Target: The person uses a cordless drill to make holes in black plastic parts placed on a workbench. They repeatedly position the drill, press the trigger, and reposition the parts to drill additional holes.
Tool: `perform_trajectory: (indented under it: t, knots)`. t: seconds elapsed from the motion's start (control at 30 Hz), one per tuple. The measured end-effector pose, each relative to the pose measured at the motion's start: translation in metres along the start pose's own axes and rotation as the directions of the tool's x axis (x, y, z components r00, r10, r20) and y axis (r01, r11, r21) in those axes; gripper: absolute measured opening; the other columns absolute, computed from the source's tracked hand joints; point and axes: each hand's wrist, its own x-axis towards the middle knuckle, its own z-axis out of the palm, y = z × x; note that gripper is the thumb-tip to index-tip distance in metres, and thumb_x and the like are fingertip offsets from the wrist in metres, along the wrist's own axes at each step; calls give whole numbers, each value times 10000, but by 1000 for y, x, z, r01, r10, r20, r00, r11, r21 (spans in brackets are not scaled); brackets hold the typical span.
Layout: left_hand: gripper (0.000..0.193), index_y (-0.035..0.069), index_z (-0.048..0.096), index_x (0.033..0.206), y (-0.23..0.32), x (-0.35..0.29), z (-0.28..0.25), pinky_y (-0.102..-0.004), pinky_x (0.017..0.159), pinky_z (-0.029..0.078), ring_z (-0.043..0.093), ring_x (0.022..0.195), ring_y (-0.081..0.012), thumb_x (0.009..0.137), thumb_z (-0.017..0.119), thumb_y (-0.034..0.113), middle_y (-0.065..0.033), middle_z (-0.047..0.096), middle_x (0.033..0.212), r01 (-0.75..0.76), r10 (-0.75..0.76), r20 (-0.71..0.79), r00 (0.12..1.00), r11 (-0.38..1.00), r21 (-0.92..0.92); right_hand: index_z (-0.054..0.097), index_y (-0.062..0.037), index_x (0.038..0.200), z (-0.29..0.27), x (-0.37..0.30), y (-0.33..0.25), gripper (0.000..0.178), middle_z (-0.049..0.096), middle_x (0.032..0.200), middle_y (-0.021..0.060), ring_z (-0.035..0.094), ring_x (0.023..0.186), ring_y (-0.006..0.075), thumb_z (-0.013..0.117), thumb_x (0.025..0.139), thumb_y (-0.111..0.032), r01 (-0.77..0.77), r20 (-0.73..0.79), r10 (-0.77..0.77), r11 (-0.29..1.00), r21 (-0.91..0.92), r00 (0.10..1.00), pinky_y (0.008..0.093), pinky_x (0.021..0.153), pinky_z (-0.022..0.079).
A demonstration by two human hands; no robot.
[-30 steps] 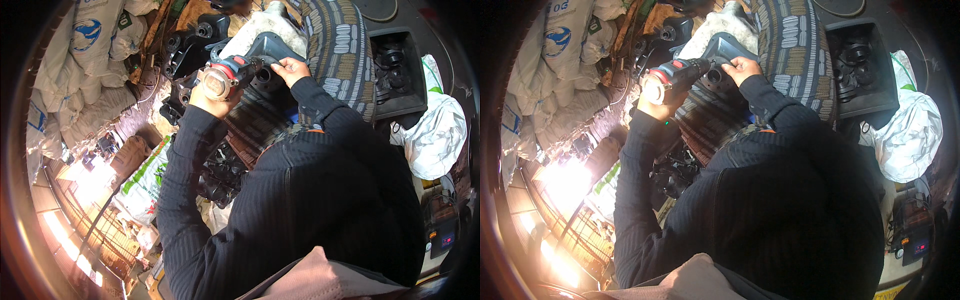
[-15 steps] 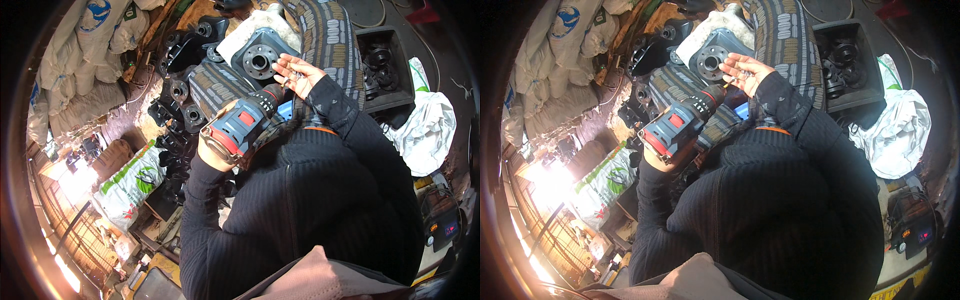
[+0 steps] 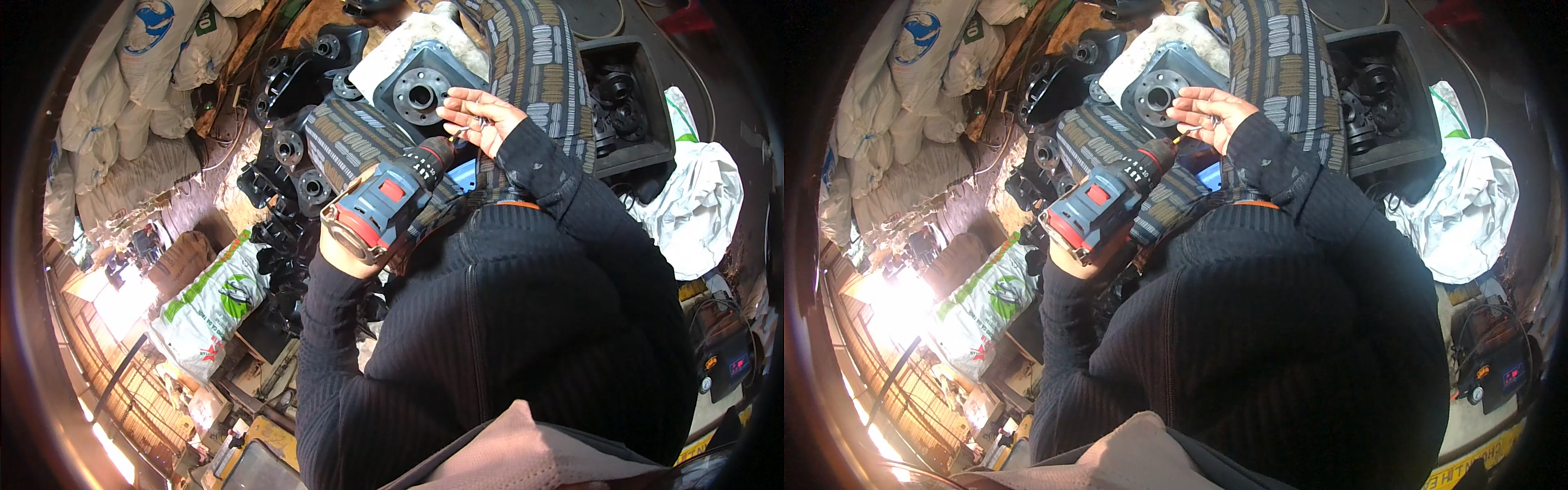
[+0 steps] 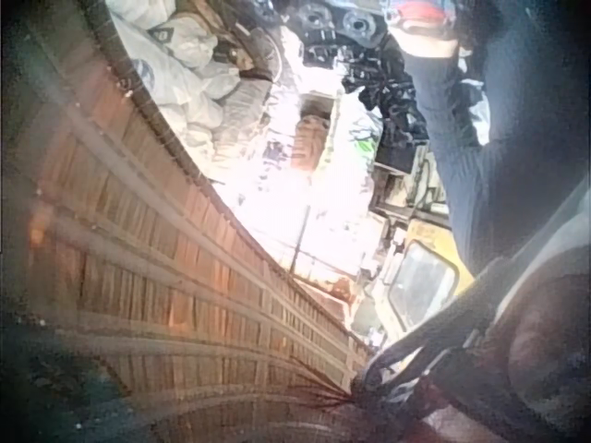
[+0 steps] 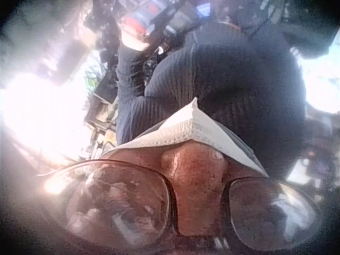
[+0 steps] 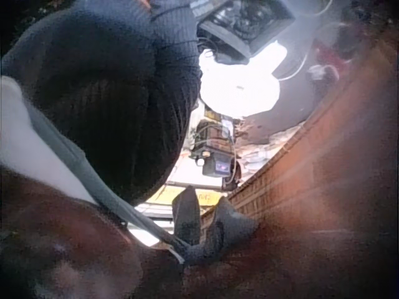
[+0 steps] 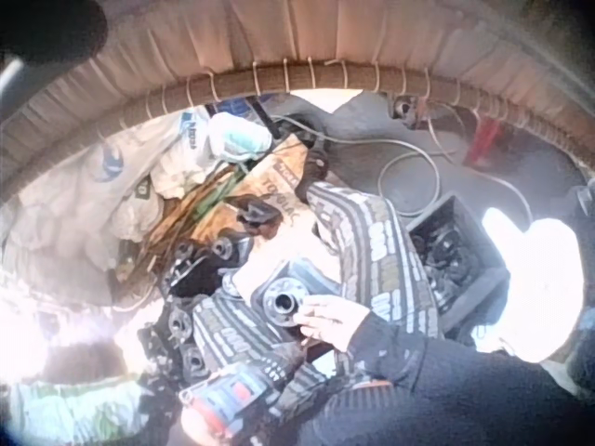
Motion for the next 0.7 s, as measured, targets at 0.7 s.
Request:
perform_trajectory:
  t: [0.7]
  knots:
    - [303,146,638,977,-10,-5,-12,-379,710,492,617,831,-260,687,725,153,-51,616,914,-84,85,1,996,981,175,534,25,1171,9,-1,1,447,624,1031,130,632,999,258,395,768,157,-106,-93,97,989,-103,991,372,881,539]
